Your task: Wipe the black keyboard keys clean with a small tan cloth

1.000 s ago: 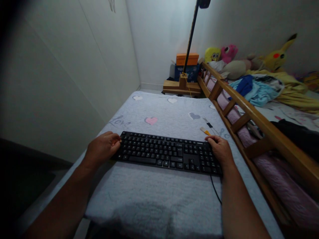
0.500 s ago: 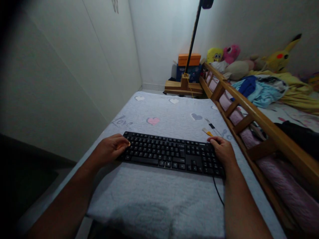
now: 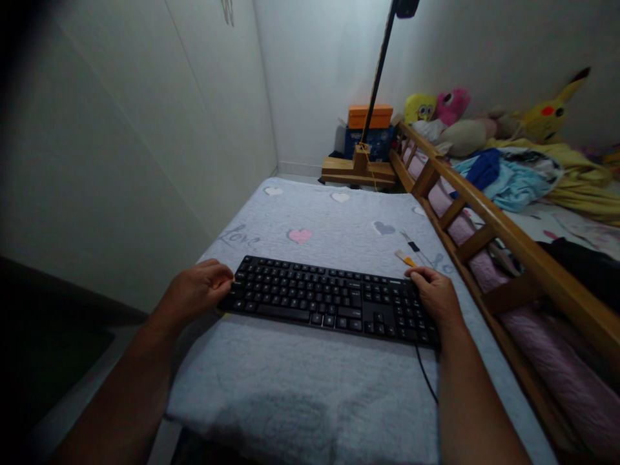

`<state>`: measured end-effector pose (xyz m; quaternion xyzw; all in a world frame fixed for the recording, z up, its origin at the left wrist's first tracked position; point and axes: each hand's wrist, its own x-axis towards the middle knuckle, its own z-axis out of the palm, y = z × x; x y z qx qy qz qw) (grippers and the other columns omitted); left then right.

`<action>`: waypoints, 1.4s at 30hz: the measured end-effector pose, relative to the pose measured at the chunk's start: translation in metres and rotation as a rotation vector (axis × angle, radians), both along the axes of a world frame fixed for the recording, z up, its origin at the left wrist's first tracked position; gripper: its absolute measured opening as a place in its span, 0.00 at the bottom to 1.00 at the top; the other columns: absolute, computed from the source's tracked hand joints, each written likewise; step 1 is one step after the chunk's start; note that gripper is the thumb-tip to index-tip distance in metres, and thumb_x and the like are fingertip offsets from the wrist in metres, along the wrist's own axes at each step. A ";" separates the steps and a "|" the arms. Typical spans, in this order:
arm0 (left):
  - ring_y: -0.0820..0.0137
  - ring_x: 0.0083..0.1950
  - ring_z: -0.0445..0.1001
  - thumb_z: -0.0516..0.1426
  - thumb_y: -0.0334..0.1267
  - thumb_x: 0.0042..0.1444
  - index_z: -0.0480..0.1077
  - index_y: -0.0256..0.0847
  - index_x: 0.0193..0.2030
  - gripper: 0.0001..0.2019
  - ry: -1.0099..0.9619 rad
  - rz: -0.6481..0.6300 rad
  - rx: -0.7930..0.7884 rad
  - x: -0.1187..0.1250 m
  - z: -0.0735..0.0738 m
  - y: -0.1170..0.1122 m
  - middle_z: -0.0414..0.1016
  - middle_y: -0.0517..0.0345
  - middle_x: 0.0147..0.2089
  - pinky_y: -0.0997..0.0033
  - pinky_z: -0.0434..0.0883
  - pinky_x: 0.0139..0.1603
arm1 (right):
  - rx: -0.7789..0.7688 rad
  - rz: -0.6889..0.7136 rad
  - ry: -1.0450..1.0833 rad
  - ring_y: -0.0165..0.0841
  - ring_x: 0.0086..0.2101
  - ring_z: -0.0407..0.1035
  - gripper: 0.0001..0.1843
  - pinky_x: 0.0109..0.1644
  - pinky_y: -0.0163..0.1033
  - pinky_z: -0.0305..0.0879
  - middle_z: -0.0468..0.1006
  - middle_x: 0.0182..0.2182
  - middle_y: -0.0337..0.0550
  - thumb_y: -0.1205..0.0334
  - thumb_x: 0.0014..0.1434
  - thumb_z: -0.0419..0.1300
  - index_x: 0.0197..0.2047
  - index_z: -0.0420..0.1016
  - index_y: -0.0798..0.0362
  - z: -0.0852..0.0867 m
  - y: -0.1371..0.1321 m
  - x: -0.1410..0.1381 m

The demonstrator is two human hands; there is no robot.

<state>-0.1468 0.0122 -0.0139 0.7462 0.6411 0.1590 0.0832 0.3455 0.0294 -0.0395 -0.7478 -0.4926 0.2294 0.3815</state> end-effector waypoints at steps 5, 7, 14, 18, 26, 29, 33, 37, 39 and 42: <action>0.67 0.33 0.72 0.53 0.38 0.54 0.75 0.40 0.31 0.10 0.022 0.048 0.019 -0.005 -0.003 0.000 0.74 0.54 0.35 0.69 0.62 0.33 | 0.029 -0.018 -0.051 0.38 0.30 0.70 0.19 0.36 0.40 0.61 0.81 0.28 0.43 0.47 0.45 0.60 0.31 0.83 0.53 0.002 0.000 -0.002; 0.66 0.34 0.72 0.53 0.39 0.54 0.76 0.40 0.32 0.10 -0.043 0.034 0.057 -0.004 -0.003 0.000 0.75 0.54 0.35 0.69 0.63 0.34 | 0.020 -0.018 -0.050 0.37 0.29 0.69 0.20 0.35 0.40 0.61 0.80 0.27 0.43 0.47 0.45 0.60 0.32 0.83 0.53 0.002 0.000 -0.002; 0.69 0.37 0.74 0.55 0.37 0.60 0.77 0.41 0.38 0.09 -0.311 -0.229 0.139 0.020 -0.003 -0.005 0.75 0.56 0.37 0.71 0.68 0.38 | 0.004 -0.028 -0.050 0.39 0.31 0.70 0.19 0.37 0.41 0.63 0.81 0.29 0.44 0.48 0.44 0.60 0.31 0.83 0.53 0.002 0.000 -0.002; 0.69 0.37 0.73 0.54 0.33 0.59 0.76 0.41 0.36 0.08 -0.249 -0.287 0.130 0.031 -0.006 -0.008 0.75 0.55 0.36 0.71 0.67 0.37 | 0.014 -0.015 -0.051 0.40 0.33 0.71 0.19 0.41 0.42 0.64 0.82 0.30 0.44 0.47 0.44 0.60 0.31 0.83 0.52 0.002 0.000 -0.001; 0.68 0.36 0.71 0.53 0.33 0.55 0.75 0.41 0.32 0.08 -0.043 -0.134 0.091 0.026 -0.002 -0.007 0.73 0.55 0.35 0.70 0.65 0.36 | 0.034 -0.007 -0.039 0.43 0.38 0.73 0.17 0.46 0.44 0.65 0.83 0.32 0.44 0.47 0.44 0.61 0.30 0.83 0.51 0.000 0.000 0.000; 0.67 0.37 0.71 0.54 0.35 0.55 0.74 0.42 0.32 0.08 0.004 -0.076 0.095 0.022 -0.002 -0.007 0.73 0.55 0.36 0.69 0.64 0.35 | 0.033 -0.009 -0.038 0.43 0.38 0.73 0.17 0.46 0.44 0.65 0.83 0.32 0.44 0.48 0.44 0.61 0.30 0.83 0.51 0.001 0.000 0.000; 0.65 0.38 0.72 0.53 0.37 0.56 0.75 0.41 0.33 0.09 0.039 -0.017 0.109 0.018 -0.005 -0.005 0.74 0.54 0.37 0.68 0.64 0.36 | 0.022 -0.012 -0.052 0.42 0.35 0.72 0.18 0.44 0.43 0.65 0.82 0.31 0.44 0.48 0.44 0.61 0.30 0.83 0.52 0.001 0.000 0.000; 0.65 0.39 0.72 0.54 0.37 0.58 0.74 0.42 0.34 0.08 0.014 0.000 0.154 0.018 -0.005 -0.006 0.74 0.55 0.37 0.68 0.66 0.37 | 0.022 -0.004 -0.045 0.40 0.31 0.71 0.19 0.40 0.42 0.65 0.80 0.27 0.43 0.48 0.45 0.60 0.31 0.83 0.53 0.001 0.000 0.000; 0.66 0.40 0.73 0.54 0.36 0.59 0.75 0.41 0.35 0.08 -0.060 -0.072 0.178 0.024 -0.005 -0.007 0.74 0.55 0.37 0.68 0.68 0.40 | 0.020 -0.003 -0.046 0.39 0.30 0.70 0.19 0.39 0.42 0.64 0.80 0.26 0.42 0.48 0.45 0.60 0.31 0.83 0.53 0.001 0.001 0.000; 0.67 0.41 0.73 0.53 0.34 0.61 0.76 0.42 0.38 0.10 -0.153 -0.250 0.200 0.037 -0.006 -0.010 0.75 0.54 0.39 0.68 0.69 0.43 | 0.011 -0.004 -0.056 0.38 0.29 0.70 0.18 0.37 0.42 0.64 0.79 0.25 0.42 0.48 0.45 0.60 0.31 0.83 0.53 0.001 0.001 0.001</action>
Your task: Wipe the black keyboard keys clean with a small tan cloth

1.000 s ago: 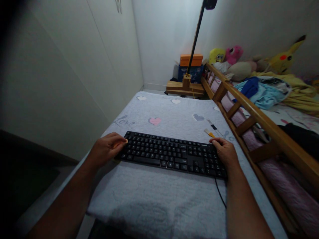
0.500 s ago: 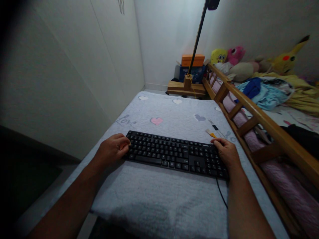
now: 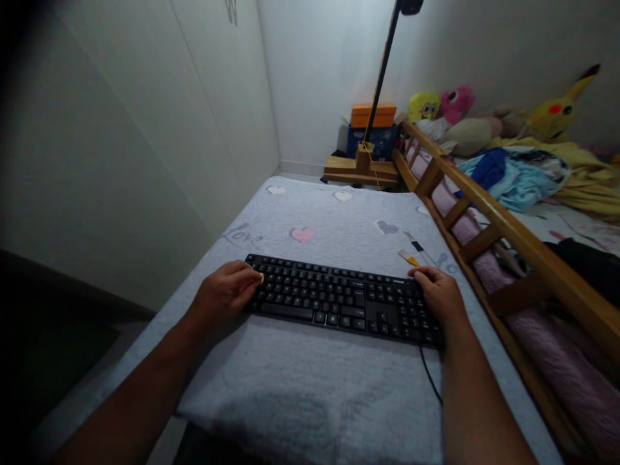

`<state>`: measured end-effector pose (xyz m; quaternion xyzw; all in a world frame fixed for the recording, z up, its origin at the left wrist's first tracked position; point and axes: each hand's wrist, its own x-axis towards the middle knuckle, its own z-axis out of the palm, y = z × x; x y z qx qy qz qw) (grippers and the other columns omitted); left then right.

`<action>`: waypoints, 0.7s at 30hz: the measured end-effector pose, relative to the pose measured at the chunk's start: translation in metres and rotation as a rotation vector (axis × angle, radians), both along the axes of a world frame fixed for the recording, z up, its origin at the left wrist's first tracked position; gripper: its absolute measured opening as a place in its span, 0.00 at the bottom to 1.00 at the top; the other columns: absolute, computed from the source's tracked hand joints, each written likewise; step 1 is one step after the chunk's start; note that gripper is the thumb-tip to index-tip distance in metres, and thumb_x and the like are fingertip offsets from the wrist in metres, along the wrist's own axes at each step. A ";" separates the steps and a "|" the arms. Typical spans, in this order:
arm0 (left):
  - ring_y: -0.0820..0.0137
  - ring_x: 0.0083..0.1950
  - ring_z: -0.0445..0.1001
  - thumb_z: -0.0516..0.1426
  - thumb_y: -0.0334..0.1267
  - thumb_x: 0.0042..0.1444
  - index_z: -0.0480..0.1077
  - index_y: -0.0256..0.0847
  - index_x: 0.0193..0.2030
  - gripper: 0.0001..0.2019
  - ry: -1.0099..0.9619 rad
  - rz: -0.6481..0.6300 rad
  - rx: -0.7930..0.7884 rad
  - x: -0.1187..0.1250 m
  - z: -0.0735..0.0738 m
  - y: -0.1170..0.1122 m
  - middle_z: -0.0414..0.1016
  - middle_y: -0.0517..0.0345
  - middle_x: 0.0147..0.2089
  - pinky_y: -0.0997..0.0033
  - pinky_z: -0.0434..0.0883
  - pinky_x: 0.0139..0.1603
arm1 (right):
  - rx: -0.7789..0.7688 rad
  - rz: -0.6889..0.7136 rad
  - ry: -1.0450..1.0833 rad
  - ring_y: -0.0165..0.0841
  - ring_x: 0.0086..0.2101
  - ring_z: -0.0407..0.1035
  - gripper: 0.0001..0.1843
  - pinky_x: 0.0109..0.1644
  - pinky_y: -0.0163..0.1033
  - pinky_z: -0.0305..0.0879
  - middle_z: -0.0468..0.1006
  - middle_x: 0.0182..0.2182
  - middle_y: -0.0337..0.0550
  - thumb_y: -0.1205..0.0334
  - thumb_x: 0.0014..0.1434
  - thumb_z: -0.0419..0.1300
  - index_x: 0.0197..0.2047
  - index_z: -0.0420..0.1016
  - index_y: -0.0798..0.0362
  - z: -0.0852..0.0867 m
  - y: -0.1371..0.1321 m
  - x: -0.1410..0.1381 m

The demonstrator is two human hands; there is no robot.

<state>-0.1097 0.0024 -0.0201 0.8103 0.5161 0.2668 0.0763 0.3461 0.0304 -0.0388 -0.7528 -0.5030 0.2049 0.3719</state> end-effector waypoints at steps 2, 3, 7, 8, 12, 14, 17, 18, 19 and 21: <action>0.67 0.41 0.73 0.52 0.34 0.64 0.77 0.42 0.39 0.11 -0.006 -0.086 0.016 0.009 -0.002 -0.002 0.75 0.53 0.39 0.67 0.70 0.43 | -0.004 0.007 -0.005 0.39 0.29 0.69 0.19 0.36 0.42 0.63 0.78 0.24 0.42 0.48 0.46 0.60 0.32 0.83 0.53 -0.001 0.000 0.001; 0.67 0.41 0.73 0.52 0.35 0.65 0.77 0.42 0.39 0.11 -0.001 -0.112 0.021 0.013 -0.002 -0.003 0.75 0.53 0.40 0.67 0.70 0.43 | -0.007 0.009 -0.006 0.38 0.28 0.69 0.19 0.36 0.42 0.63 0.78 0.24 0.41 0.47 0.46 0.60 0.32 0.83 0.53 -0.002 0.000 0.002; 0.66 0.41 0.72 0.52 0.35 0.66 0.77 0.41 0.39 0.11 0.039 -0.153 0.010 0.018 -0.005 -0.003 0.75 0.53 0.39 0.66 0.70 0.42 | -0.002 0.011 -0.001 0.38 0.28 0.69 0.20 0.36 0.41 0.63 0.79 0.25 0.41 0.46 0.45 0.61 0.32 0.84 0.52 -0.004 0.000 0.003; 0.66 0.41 0.72 0.52 0.34 0.65 0.76 0.41 0.38 0.11 0.051 -0.149 0.005 0.018 -0.005 -0.003 0.75 0.53 0.39 0.66 0.69 0.42 | 0.008 0.011 0.000 0.38 0.28 0.69 0.19 0.36 0.41 0.63 0.79 0.25 0.41 0.46 0.45 0.61 0.32 0.83 0.52 -0.004 0.000 0.003; 0.66 0.40 0.71 0.52 0.33 0.62 0.76 0.41 0.35 0.10 0.088 -0.090 -0.017 0.011 -0.003 -0.001 0.73 0.53 0.37 0.67 0.68 0.40 | 0.031 0.012 0.004 0.38 0.29 0.70 0.19 0.37 0.41 0.63 0.80 0.25 0.42 0.46 0.45 0.61 0.31 0.83 0.52 -0.005 0.000 0.003; 0.66 0.39 0.71 0.53 0.33 0.60 0.75 0.41 0.34 0.09 0.104 -0.054 -0.028 0.006 -0.002 0.000 0.73 0.53 0.36 0.67 0.67 0.39 | 0.027 0.011 0.001 0.39 0.29 0.70 0.19 0.37 0.42 0.64 0.80 0.25 0.42 0.46 0.45 0.61 0.31 0.83 0.52 -0.004 0.000 0.003; 0.66 0.39 0.71 0.53 0.32 0.57 0.75 0.41 0.33 0.09 0.121 -0.012 -0.042 0.000 -0.001 0.001 0.73 0.54 0.36 0.68 0.66 0.39 | 0.013 0.008 -0.009 0.39 0.30 0.71 0.19 0.38 0.43 0.64 0.80 0.26 0.42 0.47 0.45 0.61 0.32 0.84 0.52 -0.002 0.000 0.002; 0.66 0.39 0.71 0.53 0.33 0.57 0.75 0.41 0.33 0.09 0.125 0.000 -0.048 -0.002 0.000 0.002 0.73 0.54 0.36 0.68 0.66 0.38 | 0.009 0.005 -0.008 0.39 0.30 0.70 0.20 0.38 0.43 0.64 0.80 0.26 0.42 0.47 0.45 0.61 0.32 0.84 0.52 -0.001 0.000 0.001; 0.66 0.39 0.71 0.53 0.33 0.57 0.75 0.40 0.33 0.09 0.129 0.011 -0.054 -0.003 0.000 0.002 0.73 0.54 0.36 0.68 0.66 0.38 | 0.006 0.001 -0.007 0.40 0.30 0.70 0.20 0.39 0.43 0.64 0.80 0.25 0.42 0.47 0.44 0.60 0.32 0.84 0.52 0.000 -0.001 0.000; 0.66 0.38 0.71 0.53 0.34 0.57 0.74 0.40 0.33 0.09 0.145 0.030 -0.064 -0.005 0.002 0.002 0.72 0.54 0.35 0.68 0.65 0.37 | -0.003 -0.002 0.001 0.40 0.30 0.70 0.20 0.39 0.43 0.64 0.79 0.25 0.42 0.46 0.44 0.60 0.32 0.83 0.52 0.001 -0.001 -0.001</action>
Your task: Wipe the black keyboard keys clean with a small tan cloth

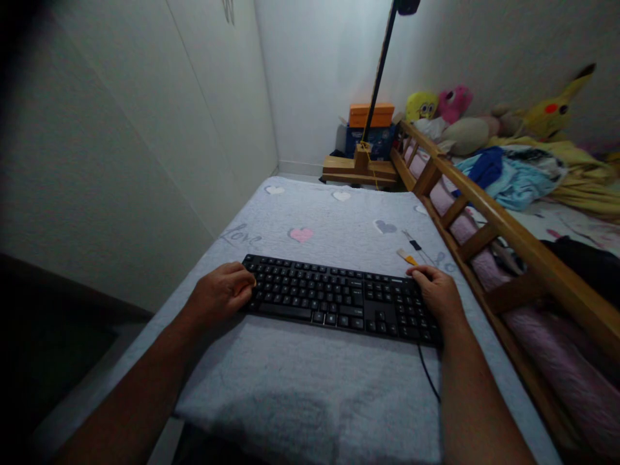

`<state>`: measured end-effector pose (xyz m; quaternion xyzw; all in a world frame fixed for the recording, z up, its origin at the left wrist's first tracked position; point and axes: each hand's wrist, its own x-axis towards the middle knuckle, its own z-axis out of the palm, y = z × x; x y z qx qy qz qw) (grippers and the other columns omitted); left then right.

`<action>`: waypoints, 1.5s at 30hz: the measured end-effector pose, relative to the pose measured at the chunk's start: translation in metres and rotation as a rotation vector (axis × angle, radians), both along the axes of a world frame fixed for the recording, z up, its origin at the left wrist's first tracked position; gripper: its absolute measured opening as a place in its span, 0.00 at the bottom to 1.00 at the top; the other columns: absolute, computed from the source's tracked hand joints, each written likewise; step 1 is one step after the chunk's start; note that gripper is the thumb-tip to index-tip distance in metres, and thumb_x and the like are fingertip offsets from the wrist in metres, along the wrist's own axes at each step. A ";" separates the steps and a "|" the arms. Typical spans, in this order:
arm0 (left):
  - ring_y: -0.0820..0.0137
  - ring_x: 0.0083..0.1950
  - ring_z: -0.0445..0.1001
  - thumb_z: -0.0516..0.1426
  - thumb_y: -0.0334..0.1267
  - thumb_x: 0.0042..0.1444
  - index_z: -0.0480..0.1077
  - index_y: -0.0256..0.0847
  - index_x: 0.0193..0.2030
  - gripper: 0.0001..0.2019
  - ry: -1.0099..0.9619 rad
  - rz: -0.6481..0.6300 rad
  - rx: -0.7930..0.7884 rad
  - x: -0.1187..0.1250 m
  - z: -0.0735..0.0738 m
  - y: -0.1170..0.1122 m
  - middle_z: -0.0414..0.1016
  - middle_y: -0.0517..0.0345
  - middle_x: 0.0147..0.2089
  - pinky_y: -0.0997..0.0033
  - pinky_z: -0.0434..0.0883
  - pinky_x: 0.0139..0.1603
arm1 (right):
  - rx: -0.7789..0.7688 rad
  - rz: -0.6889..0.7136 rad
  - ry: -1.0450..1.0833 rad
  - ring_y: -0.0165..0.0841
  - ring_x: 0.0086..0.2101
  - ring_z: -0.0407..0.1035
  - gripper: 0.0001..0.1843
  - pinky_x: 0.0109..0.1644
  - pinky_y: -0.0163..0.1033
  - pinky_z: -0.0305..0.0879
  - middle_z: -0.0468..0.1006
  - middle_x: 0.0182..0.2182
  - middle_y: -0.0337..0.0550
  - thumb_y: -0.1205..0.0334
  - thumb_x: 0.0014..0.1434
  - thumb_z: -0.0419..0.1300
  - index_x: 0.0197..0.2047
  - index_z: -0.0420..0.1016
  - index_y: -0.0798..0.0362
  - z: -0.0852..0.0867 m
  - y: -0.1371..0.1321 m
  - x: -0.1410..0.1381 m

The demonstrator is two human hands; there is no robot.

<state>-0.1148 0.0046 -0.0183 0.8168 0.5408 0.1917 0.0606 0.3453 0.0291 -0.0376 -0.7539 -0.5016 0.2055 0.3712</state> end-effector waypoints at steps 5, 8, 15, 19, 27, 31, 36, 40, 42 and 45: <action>0.67 0.36 0.70 0.53 0.34 0.55 0.74 0.41 0.31 0.08 0.014 0.052 -0.014 -0.006 0.002 0.000 0.73 0.55 0.35 0.69 0.64 0.35 | 0.012 0.009 0.008 0.40 0.31 0.71 0.19 0.39 0.43 0.64 0.80 0.27 0.43 0.47 0.45 0.60 0.31 0.83 0.52 -0.002 0.000 0.001; 0.67 0.36 0.71 0.53 0.35 0.55 0.74 0.41 0.31 0.08 0.013 0.093 -0.030 -0.013 0.002 0.001 0.73 0.55 0.35 0.69 0.64 0.35 | 0.027 0.019 -0.003 0.39 0.31 0.71 0.20 0.40 0.42 0.64 0.81 0.29 0.43 0.46 0.45 0.60 0.32 0.84 0.52 -0.003 0.000 0.002; 0.67 0.36 0.72 0.53 0.38 0.55 0.75 0.41 0.32 0.10 0.041 0.168 -0.070 -0.026 0.003 0.004 0.73 0.55 0.35 0.69 0.63 0.34 | 0.006 0.000 0.011 0.37 0.29 0.69 0.20 0.37 0.41 0.62 0.79 0.27 0.42 0.47 0.45 0.61 0.33 0.84 0.53 -0.001 0.000 0.000; 0.67 0.34 0.71 0.52 0.38 0.56 0.75 0.41 0.32 0.10 0.101 0.222 -0.089 -0.027 0.007 0.004 0.73 0.55 0.35 0.69 0.61 0.33 | -0.008 0.004 0.017 0.37 0.28 0.68 0.21 0.35 0.41 0.61 0.78 0.24 0.41 0.46 0.45 0.61 0.33 0.84 0.53 -0.002 0.000 0.002; 0.65 0.40 0.74 0.53 0.39 0.60 0.76 0.41 0.36 0.11 0.026 0.262 -0.006 -0.019 0.011 0.003 0.75 0.54 0.38 0.68 0.65 0.37 | 0.005 -0.009 0.020 0.39 0.31 0.70 0.20 0.35 0.41 0.61 0.81 0.28 0.43 0.47 0.46 0.60 0.33 0.83 0.53 -0.002 -0.001 0.001; 0.67 0.41 0.74 0.55 0.36 0.60 0.76 0.42 0.37 0.08 -0.167 0.075 -0.026 0.006 0.014 0.006 0.76 0.56 0.39 0.69 0.68 0.42 | 0.033 -0.011 0.033 0.42 0.37 0.73 0.17 0.41 0.41 0.64 0.83 0.31 0.44 0.48 0.45 0.61 0.30 0.83 0.51 -0.002 0.000 0.000; 0.68 0.40 0.73 0.55 0.33 0.62 0.76 0.41 0.37 0.07 -0.164 -0.099 -0.041 0.038 0.012 0.012 0.74 0.56 0.38 0.70 0.68 0.41 | 0.036 -0.002 0.042 0.43 0.39 0.73 0.17 0.44 0.42 0.65 0.83 0.32 0.44 0.48 0.45 0.61 0.30 0.83 0.50 -0.004 0.001 0.002; 0.68 0.40 0.73 0.55 0.32 0.63 0.76 0.41 0.36 0.08 -0.089 -0.142 -0.010 0.047 0.008 0.018 0.74 0.56 0.38 0.70 0.68 0.40 | 0.046 0.000 0.060 0.43 0.38 0.73 0.17 0.43 0.42 0.64 0.83 0.32 0.44 0.48 0.45 0.61 0.30 0.83 0.51 -0.003 0.000 0.000; 0.68 0.40 0.73 0.55 0.32 0.62 0.76 0.41 0.34 0.08 -0.046 -0.146 0.004 0.047 0.005 0.020 0.74 0.55 0.37 0.70 0.68 0.40 | 0.043 -0.011 0.072 0.42 0.36 0.73 0.17 0.41 0.41 0.64 0.82 0.31 0.44 0.48 0.44 0.61 0.30 0.83 0.51 -0.001 0.000 -0.001; 0.67 0.39 0.72 0.55 0.32 0.62 0.75 0.40 0.34 0.08 -0.021 -0.146 0.024 0.044 0.002 0.021 0.73 0.55 0.37 0.69 0.67 0.39 | 0.011 -0.019 0.083 0.40 0.33 0.71 0.19 0.39 0.41 0.63 0.81 0.29 0.43 0.48 0.44 0.61 0.31 0.83 0.53 0.000 -0.001 -0.002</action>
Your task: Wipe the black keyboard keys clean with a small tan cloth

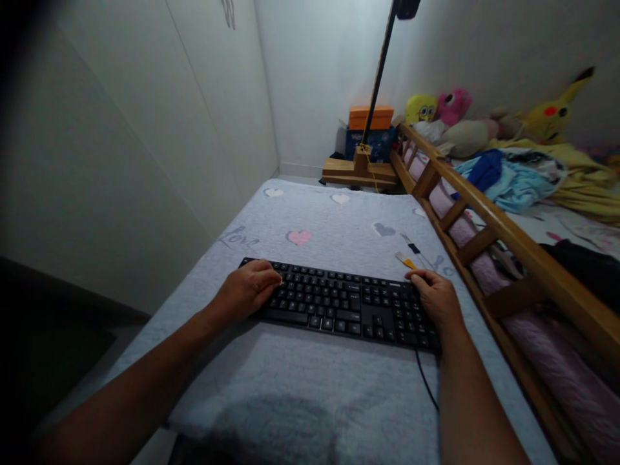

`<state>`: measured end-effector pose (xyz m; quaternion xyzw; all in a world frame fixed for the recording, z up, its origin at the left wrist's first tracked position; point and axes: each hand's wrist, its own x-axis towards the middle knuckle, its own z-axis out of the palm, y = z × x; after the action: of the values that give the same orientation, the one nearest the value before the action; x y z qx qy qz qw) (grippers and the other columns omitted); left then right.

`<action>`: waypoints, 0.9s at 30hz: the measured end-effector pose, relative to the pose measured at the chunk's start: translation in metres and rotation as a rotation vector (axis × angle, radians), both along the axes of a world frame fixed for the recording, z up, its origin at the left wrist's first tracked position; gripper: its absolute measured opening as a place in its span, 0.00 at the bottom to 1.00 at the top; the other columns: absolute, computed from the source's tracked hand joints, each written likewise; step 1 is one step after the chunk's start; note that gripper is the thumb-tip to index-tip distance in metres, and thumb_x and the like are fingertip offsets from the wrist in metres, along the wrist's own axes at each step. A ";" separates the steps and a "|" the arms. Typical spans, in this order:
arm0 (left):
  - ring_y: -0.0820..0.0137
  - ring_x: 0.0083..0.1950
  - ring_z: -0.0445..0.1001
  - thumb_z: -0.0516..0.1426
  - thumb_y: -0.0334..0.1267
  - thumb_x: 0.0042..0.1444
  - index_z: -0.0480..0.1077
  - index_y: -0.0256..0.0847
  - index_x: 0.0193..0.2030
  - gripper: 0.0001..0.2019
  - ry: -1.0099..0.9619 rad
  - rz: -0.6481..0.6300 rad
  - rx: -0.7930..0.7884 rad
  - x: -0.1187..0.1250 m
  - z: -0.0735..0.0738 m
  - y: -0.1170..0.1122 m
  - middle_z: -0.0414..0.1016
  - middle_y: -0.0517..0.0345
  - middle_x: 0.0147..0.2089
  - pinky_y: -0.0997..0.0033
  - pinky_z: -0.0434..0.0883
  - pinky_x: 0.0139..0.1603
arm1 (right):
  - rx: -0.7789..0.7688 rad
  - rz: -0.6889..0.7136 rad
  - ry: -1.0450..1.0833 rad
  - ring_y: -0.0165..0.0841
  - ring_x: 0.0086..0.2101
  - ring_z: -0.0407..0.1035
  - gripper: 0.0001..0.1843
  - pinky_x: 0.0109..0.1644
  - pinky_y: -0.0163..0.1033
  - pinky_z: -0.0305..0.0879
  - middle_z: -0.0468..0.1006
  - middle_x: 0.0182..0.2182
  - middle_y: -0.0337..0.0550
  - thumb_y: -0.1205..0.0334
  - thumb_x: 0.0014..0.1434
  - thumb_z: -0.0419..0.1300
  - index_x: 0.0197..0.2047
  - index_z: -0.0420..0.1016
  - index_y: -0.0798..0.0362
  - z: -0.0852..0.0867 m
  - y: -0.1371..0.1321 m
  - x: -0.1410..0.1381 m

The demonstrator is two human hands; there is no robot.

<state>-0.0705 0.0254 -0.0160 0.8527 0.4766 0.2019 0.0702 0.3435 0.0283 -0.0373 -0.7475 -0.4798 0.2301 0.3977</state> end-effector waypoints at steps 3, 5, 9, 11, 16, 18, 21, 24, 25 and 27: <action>0.67 0.39 0.72 0.54 0.32 0.63 0.75 0.40 0.35 0.09 -0.003 0.003 0.011 -0.005 -0.002 0.000 0.73 0.55 0.37 0.69 0.68 0.40 | -0.005 0.009 -0.012 0.38 0.31 0.70 0.20 0.38 0.41 0.62 0.81 0.29 0.43 0.47 0.44 0.61 0.32 0.83 0.53 -0.001 0.000 0.001; 0.67 0.39 0.72 0.54 0.32 0.62 0.75 0.40 0.35 0.09 -0.007 0.008 0.011 -0.010 -0.003 0.000 0.73 0.55 0.36 0.69 0.67 0.39 | 0.002 0.013 -0.016 0.38 0.31 0.70 0.19 0.38 0.41 0.62 0.81 0.29 0.43 0.47 0.45 0.61 0.32 0.83 0.53 -0.002 0.000 0.002; 0.68 0.38 0.72 0.55 0.31 0.61 0.76 0.40 0.35 0.08 -0.042 0.018 -0.010 -0.019 -0.005 0.000 0.73 0.55 0.36 0.69 0.67 0.39 | 0.021 0.014 -0.014 0.38 0.32 0.71 0.19 0.38 0.40 0.62 0.81 0.29 0.43 0.47 0.45 0.61 0.32 0.83 0.53 -0.005 0.000 0.003; 0.68 0.38 0.72 0.55 0.31 0.61 0.76 0.40 0.35 0.08 -0.062 0.030 -0.023 -0.023 -0.006 -0.001 0.73 0.55 0.37 0.69 0.67 0.39 | 0.026 0.013 -0.017 0.38 0.32 0.71 0.19 0.38 0.40 0.63 0.81 0.29 0.43 0.47 0.46 0.61 0.32 0.83 0.53 -0.005 0.000 0.003; 0.68 0.38 0.72 0.55 0.31 0.60 0.76 0.39 0.36 0.08 -0.093 0.049 -0.065 -0.031 -0.005 -0.002 0.73 0.55 0.37 0.69 0.67 0.39 | 0.029 0.011 -0.045 0.39 0.33 0.72 0.18 0.39 0.41 0.63 0.82 0.30 0.43 0.48 0.46 0.61 0.32 0.84 0.52 -0.006 0.000 0.005; 0.67 0.39 0.72 0.55 0.31 0.60 0.76 0.39 0.36 0.08 -0.098 0.067 -0.068 -0.034 -0.004 -0.002 0.73 0.55 0.37 0.70 0.67 0.39 | 0.034 0.012 -0.046 0.40 0.34 0.72 0.18 0.39 0.40 0.63 0.82 0.31 0.43 0.48 0.46 0.61 0.32 0.84 0.52 -0.006 0.000 0.005; 0.67 0.39 0.73 0.55 0.32 0.58 0.76 0.40 0.35 0.08 -0.089 0.102 -0.070 -0.039 -0.003 -0.001 0.73 0.55 0.37 0.70 0.66 0.39 | 0.031 0.007 -0.038 0.39 0.33 0.72 0.18 0.39 0.40 0.64 0.82 0.31 0.43 0.48 0.46 0.61 0.31 0.83 0.52 -0.005 -0.001 0.004; 0.68 0.38 0.73 0.55 0.32 0.57 0.76 0.41 0.34 0.08 -0.073 0.141 -0.081 -0.044 -0.001 0.000 0.74 0.56 0.36 0.71 0.66 0.38 | 0.021 0.001 -0.025 0.39 0.32 0.71 0.17 0.37 0.40 0.63 0.82 0.30 0.43 0.49 0.46 0.61 0.31 0.83 0.52 -0.005 -0.001 0.003; 0.68 0.38 0.73 0.55 0.32 0.57 0.76 0.41 0.34 0.08 -0.065 0.156 -0.083 -0.046 -0.001 0.000 0.74 0.56 0.36 0.71 0.66 0.38 | 0.023 0.000 -0.023 0.39 0.32 0.71 0.17 0.37 0.40 0.63 0.82 0.30 0.43 0.49 0.46 0.61 0.31 0.83 0.52 -0.005 -0.001 0.003; 0.69 0.37 0.72 0.55 0.33 0.56 0.76 0.41 0.33 0.08 -0.041 0.183 -0.085 -0.048 0.000 0.001 0.73 0.57 0.36 0.71 0.65 0.37 | 0.028 0.002 -0.023 0.39 0.32 0.71 0.18 0.37 0.40 0.63 0.82 0.30 0.43 0.48 0.46 0.61 0.32 0.83 0.53 -0.006 0.000 0.004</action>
<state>-0.1182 0.0260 -0.0158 0.7975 0.5591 0.2045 0.0974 0.3470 0.0280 -0.0436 -0.7440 -0.4881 0.2151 0.4025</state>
